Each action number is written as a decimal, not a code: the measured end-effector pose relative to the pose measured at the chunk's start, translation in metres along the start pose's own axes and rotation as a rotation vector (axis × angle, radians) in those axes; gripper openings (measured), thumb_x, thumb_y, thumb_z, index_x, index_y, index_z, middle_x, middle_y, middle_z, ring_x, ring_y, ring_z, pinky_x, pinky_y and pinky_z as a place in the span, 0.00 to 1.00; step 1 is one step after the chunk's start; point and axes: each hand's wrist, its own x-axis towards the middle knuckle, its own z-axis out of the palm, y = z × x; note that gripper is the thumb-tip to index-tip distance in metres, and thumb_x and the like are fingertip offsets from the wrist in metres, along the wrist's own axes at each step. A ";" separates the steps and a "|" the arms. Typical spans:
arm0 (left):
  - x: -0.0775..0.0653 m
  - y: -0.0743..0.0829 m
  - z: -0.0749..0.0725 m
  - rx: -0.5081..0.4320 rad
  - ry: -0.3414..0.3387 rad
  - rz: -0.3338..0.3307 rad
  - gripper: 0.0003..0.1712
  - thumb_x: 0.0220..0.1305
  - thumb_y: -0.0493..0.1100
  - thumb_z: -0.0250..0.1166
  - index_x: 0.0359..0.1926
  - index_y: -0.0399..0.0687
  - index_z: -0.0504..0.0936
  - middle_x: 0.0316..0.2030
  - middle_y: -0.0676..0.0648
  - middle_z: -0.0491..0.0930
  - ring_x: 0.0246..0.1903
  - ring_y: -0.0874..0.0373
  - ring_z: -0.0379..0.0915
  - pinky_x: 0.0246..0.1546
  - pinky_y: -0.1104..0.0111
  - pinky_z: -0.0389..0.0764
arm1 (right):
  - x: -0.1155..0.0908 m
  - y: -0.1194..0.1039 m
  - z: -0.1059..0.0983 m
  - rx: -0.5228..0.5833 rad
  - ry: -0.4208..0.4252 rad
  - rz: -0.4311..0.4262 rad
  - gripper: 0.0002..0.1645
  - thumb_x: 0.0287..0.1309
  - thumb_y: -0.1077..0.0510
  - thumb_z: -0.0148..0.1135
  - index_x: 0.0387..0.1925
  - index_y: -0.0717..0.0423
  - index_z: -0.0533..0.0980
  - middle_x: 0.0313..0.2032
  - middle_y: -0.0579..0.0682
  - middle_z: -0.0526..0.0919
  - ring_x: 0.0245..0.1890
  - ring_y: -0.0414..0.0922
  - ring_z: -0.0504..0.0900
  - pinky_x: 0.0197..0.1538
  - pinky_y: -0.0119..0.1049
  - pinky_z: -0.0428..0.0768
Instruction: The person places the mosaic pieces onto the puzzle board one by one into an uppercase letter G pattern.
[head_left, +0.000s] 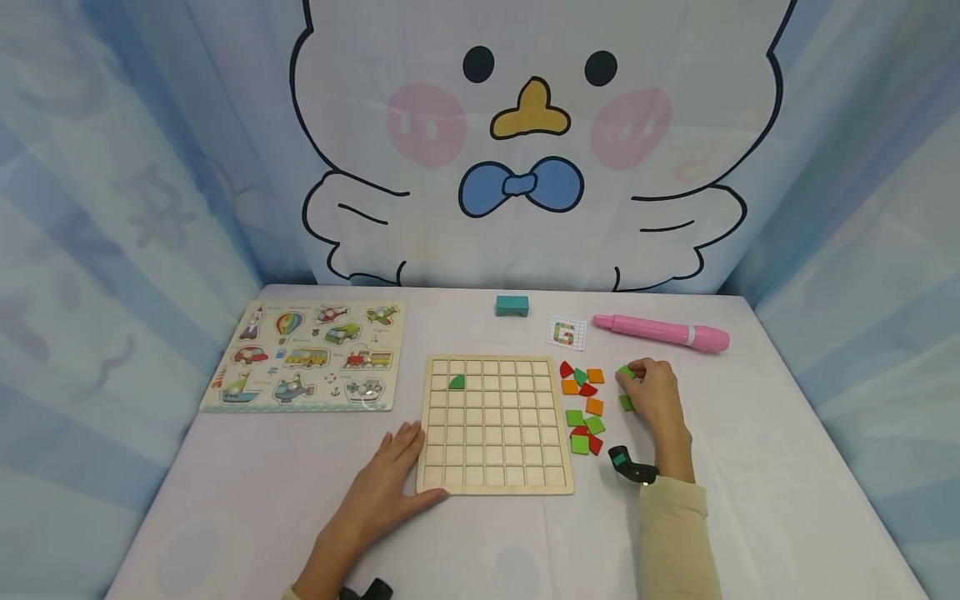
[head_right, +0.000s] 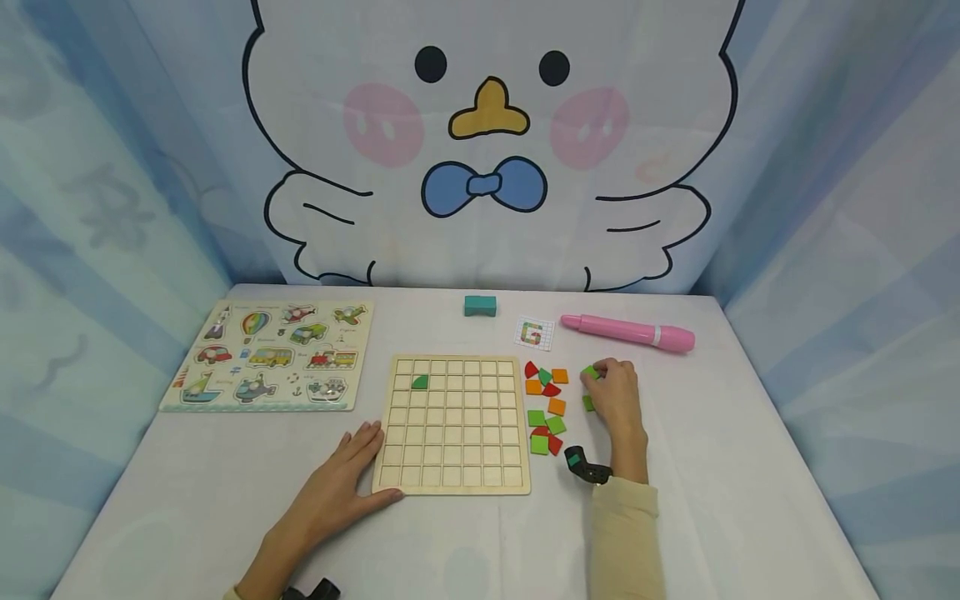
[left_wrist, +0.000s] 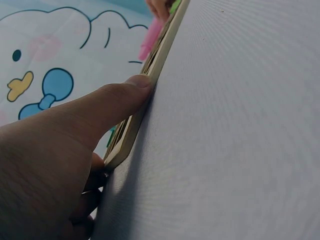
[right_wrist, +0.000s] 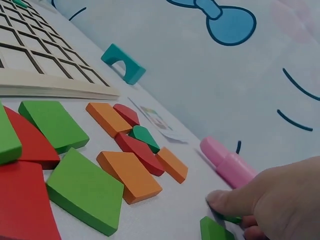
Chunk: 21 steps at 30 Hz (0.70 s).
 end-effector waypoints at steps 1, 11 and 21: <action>0.000 0.000 0.000 0.002 0.000 -0.001 0.56 0.52 0.70 0.71 0.71 0.37 0.69 0.73 0.42 0.65 0.75 0.48 0.58 0.78 0.55 0.58 | 0.000 0.000 0.000 0.003 0.002 -0.004 0.27 0.69 0.52 0.60 0.58 0.70 0.73 0.51 0.66 0.71 0.49 0.58 0.70 0.57 0.52 0.79; 0.001 0.000 0.001 0.005 0.001 -0.008 0.56 0.52 0.70 0.71 0.70 0.37 0.69 0.74 0.43 0.65 0.75 0.48 0.58 0.78 0.55 0.59 | 0.001 0.001 0.001 0.038 0.036 -0.040 0.22 0.70 0.57 0.60 0.59 0.65 0.71 0.46 0.63 0.77 0.44 0.55 0.74 0.46 0.42 0.78; 0.000 0.000 0.000 0.011 -0.003 -0.010 0.55 0.52 0.70 0.71 0.71 0.38 0.69 0.74 0.43 0.65 0.75 0.49 0.58 0.78 0.56 0.59 | 0.001 -0.004 0.003 0.032 0.075 -0.103 0.19 0.71 0.60 0.55 0.59 0.65 0.72 0.44 0.63 0.78 0.41 0.54 0.74 0.39 0.36 0.77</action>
